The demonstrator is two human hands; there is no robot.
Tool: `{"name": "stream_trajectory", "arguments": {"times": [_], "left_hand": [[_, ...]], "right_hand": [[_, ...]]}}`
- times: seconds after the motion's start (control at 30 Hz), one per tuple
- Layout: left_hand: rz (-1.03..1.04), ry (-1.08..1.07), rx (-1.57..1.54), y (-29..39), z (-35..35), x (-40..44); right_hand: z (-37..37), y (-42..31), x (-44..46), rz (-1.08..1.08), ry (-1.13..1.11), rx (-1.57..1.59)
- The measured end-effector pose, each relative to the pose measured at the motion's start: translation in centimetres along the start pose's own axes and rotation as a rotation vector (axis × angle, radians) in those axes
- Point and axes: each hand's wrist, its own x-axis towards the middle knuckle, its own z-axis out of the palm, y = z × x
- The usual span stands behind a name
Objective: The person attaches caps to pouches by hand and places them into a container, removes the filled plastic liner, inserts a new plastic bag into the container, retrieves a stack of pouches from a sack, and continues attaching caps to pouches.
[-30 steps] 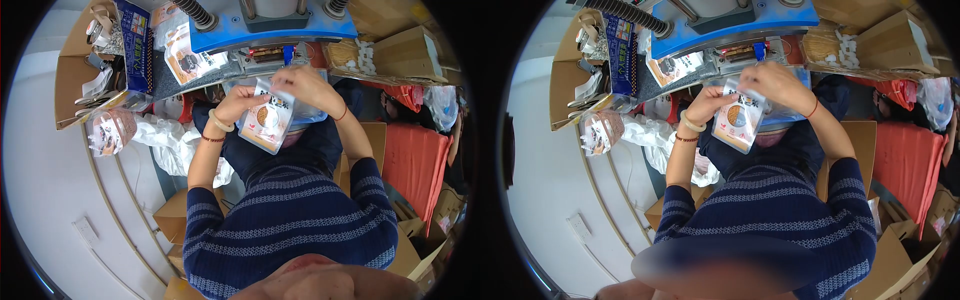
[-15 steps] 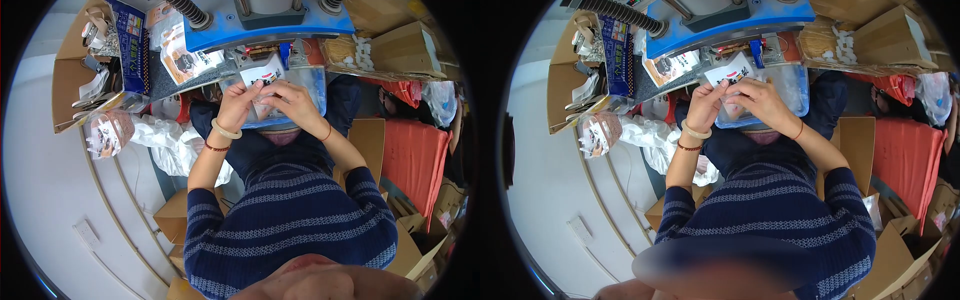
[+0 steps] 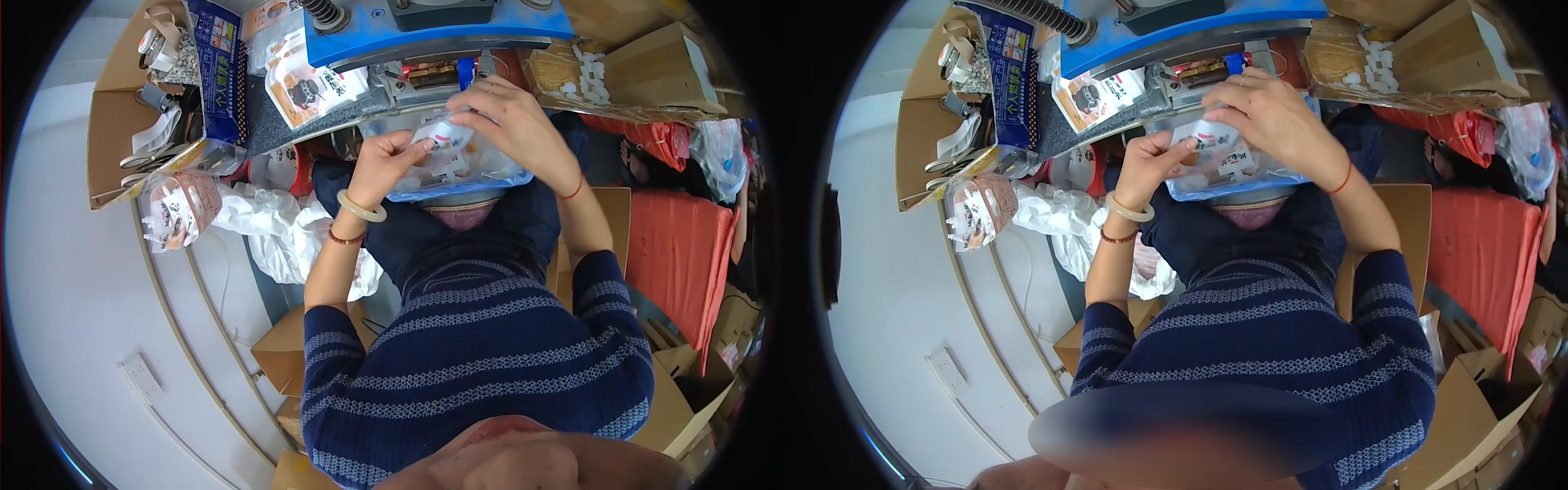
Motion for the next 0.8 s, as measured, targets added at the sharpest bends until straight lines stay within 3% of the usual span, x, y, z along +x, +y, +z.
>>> {"name": "stream_trajectory", "arguments": {"times": [0.03, 0.07, 0.1, 0.17, 0.27, 0.33, 0.4, 0.47, 0.53, 0.57, 0.63, 0.67, 0.73, 0.77, 0.8], "left_hand": [[-0.007, -0.004, 0.006, -0.5, -0.1, 0.1], [0.009, -0.138, -0.111, -1.3, -0.2, 0.5], [0.032, -0.272, -0.23, -1.8, -0.1, 1.1], [-0.074, -0.253, -0.478, -2.3, 0.6, 2.0], [-0.104, -0.147, -0.708, -2.6, 0.6, 5.0], [-0.12, -0.114, -0.777, -1.9, 0.4, 7.2], [-0.082, -0.041, -0.798, -1.5, 0.4, 8.4], [-0.104, -0.012, -0.792, -1.3, 0.5, 8.9], [-0.078, -0.022, -0.773, -1.6, 0.7, 8.7], [-0.053, -0.061, -0.785, -2.3, 0.5, 9.0], [-0.019, -0.028, -0.677, -2.8, 0.4, 8.5], [-0.062, 0.0, -0.446, -2.8, -0.4, 7.7], [0.233, 0.269, -0.203, -3.3, -2.3, 6.3], [0.361, 0.588, -0.053, -4.9, -3.7, 7.1], [0.31, 0.748, 0.225, -1.7, -4.4, 5.2]], "right_hand": [[-0.6, 0.2, 0.0, -0.013, -0.162, -0.055], [-0.5, 0.8, -0.1, -0.005, -0.285, -0.038], [-0.3, 1.1, -0.3, -0.006, -0.278, -0.045], [0.7, 2.0, -0.9, 0.366, -0.216, 0.087], [-0.2, 4.2, -1.5, 0.267, 0.195, -0.052], [-2.0, 3.8, -2.1, 0.259, 0.256, -0.099], [-3.7, 4.3, -3.2, 0.246, 0.34, -0.49], [-5.1, 8.3, -4.8, 0.503, 0.307, -0.68], [-5.3, 14.5, -4.9, 0.421, 0.314, -1.067], [-5.1, 16.4, -5.6, 0.43, 0.312, -1.056], [-4.9, 19.0, -5.1, 0.474, 0.015, -1.198], [-4.5, 19.6, -4.6, 0.449, 0.019, -1.199], [-3.4, 19.3, -4.1, 0.426, 0.14, -0.795], [-3.1, 19.1, -3.6, 0.518, 0.14, -0.777], [-2.9, 18.4, -3.4, 0.521, 0.13, -0.77]]}}
